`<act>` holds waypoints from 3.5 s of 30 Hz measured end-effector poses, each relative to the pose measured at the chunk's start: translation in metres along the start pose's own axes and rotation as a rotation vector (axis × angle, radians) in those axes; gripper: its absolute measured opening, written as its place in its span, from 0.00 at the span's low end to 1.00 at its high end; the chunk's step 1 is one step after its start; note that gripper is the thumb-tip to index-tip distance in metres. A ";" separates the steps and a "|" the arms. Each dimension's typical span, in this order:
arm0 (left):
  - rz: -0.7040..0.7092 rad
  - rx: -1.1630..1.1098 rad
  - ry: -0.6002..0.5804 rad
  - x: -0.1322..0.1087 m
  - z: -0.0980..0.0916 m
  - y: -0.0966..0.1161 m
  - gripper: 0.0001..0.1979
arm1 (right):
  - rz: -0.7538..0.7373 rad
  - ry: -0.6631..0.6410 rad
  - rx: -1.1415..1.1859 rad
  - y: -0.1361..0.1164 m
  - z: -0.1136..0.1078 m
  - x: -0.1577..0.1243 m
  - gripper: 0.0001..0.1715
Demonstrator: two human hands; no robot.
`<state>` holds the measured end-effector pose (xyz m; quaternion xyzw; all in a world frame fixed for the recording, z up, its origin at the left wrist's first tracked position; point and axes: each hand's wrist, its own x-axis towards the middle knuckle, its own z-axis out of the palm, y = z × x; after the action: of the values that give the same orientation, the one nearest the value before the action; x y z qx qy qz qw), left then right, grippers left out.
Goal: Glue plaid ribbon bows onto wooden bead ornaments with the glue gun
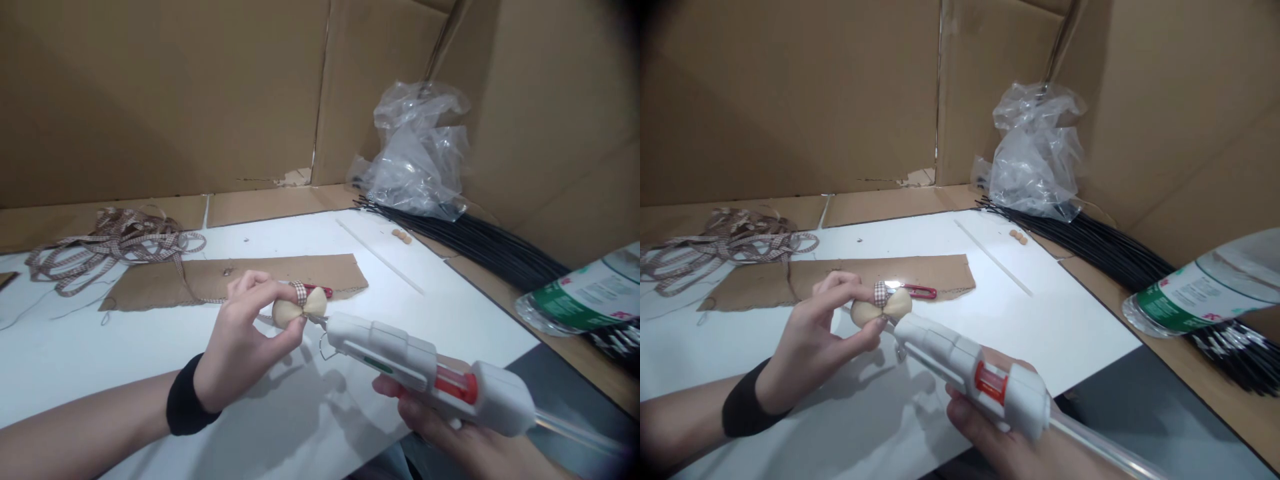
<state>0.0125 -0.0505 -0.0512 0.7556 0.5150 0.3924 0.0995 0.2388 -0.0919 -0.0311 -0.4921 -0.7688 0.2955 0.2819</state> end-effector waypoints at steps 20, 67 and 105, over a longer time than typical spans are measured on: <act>-0.015 -0.119 -0.008 -0.001 0.000 -0.001 0.05 | 0.454 0.344 -0.238 0.046 -0.009 0.020 0.25; -0.074 -0.190 -0.071 -0.004 0.007 -0.009 0.04 | -0.103 0.190 0.284 -0.007 0.007 0.057 0.19; -0.183 -0.427 -0.130 -0.006 0.010 -0.002 0.04 | -0.024 -0.067 0.634 -0.006 0.039 0.061 0.06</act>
<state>0.0170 -0.0528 -0.0619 0.6912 0.4794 0.4323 0.3248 0.1855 -0.0449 -0.0441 -0.3605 -0.6530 0.5330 0.3994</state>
